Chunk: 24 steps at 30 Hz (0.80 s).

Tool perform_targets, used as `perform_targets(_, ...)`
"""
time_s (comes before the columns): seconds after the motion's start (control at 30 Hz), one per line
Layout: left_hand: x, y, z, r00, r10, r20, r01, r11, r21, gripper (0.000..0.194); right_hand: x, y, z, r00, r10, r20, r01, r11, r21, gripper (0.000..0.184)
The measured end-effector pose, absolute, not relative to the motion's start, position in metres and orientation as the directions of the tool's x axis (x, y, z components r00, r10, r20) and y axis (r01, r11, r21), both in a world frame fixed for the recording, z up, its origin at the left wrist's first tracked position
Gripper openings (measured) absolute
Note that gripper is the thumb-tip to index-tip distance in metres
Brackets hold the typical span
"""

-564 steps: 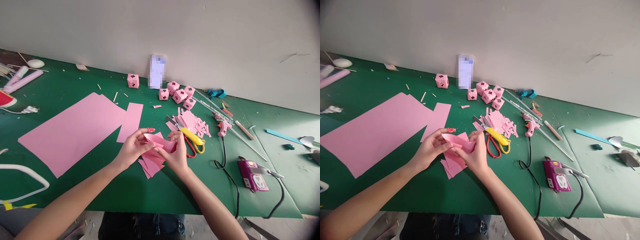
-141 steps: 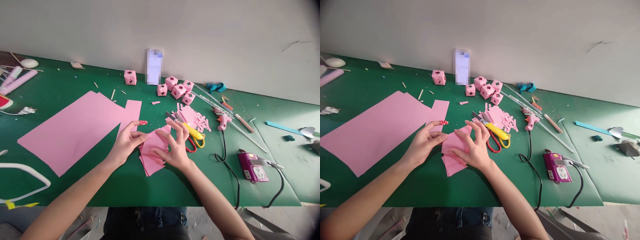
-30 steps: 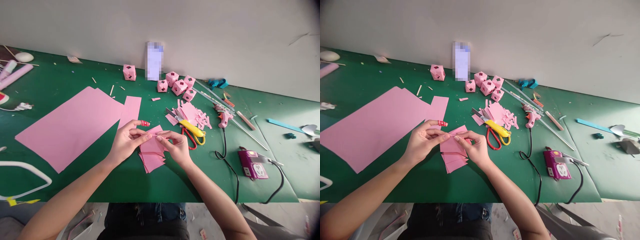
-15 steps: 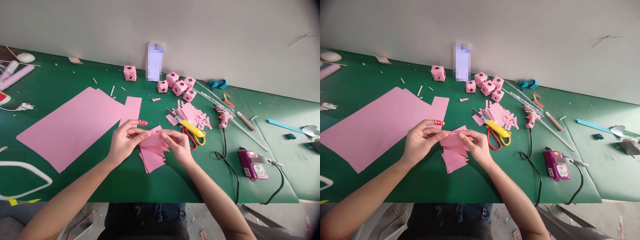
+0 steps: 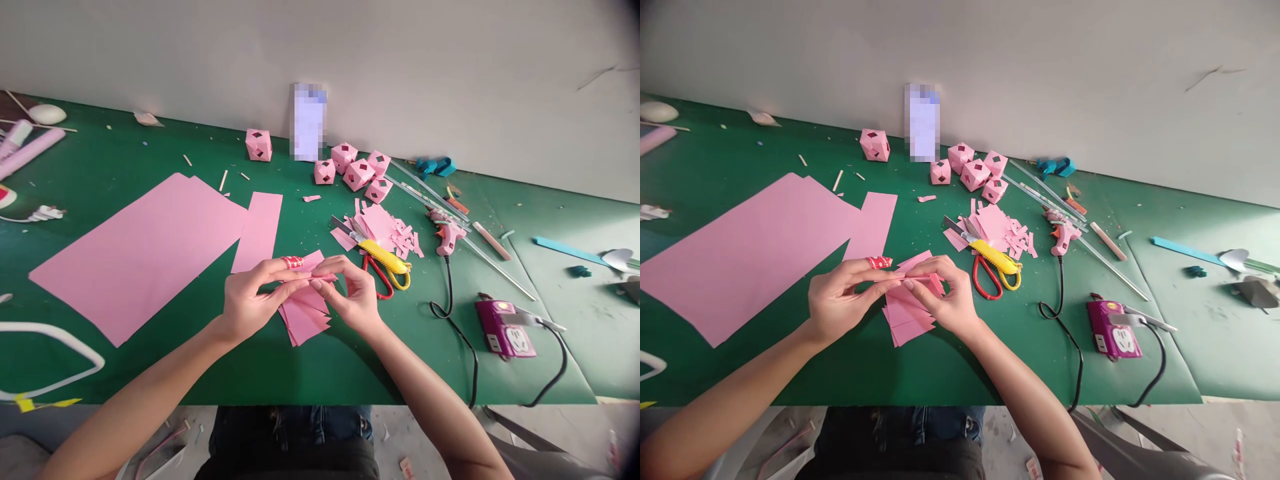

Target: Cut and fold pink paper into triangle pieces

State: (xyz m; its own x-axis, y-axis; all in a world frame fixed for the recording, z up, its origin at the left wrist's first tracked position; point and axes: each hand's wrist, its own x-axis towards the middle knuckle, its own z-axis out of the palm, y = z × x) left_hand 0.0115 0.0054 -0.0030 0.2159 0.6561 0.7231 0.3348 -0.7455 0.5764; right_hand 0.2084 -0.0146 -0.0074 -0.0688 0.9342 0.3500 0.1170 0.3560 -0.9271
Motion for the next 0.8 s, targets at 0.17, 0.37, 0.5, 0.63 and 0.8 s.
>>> perform_targets(0.17,0.012,0.003,-0.005,0.239,0.750,0.617,0.368,-0.658,0.657,0.031,0.208,-0.016,-0.009,-0.084,0.919,0.386,0.163,0.394,-0.904,0.004)
perform_targets(0.37,0.012,0.001,-0.004,0.238,0.857,0.457,0.279,-0.511,0.813,0.033,0.208,-0.015,-0.006,-0.082,0.912,0.403,0.197,0.411,-0.890,0.006)
perform_targets(0.5,0.012,0.002,-0.003,0.185,0.881,0.435,0.243,-0.470,0.849,0.035,0.218,-0.009,-0.006,-0.058,0.937,0.343,0.182,0.348,-0.920,0.006)
perform_targets(0.63,0.008,0.006,0.001,0.092,0.918,0.385,0.187,-0.395,0.899,0.037,0.234,0.002,-0.014,0.131,0.952,0.276,0.186,0.249,-0.950,0.010)
perform_targets(0.8,0.004,0.007,0.003,0.035,0.924,0.381,0.210,-0.380,0.901,0.036,0.233,0.002,-0.018,0.161,0.929,0.333,0.158,0.308,-0.938,0.011)
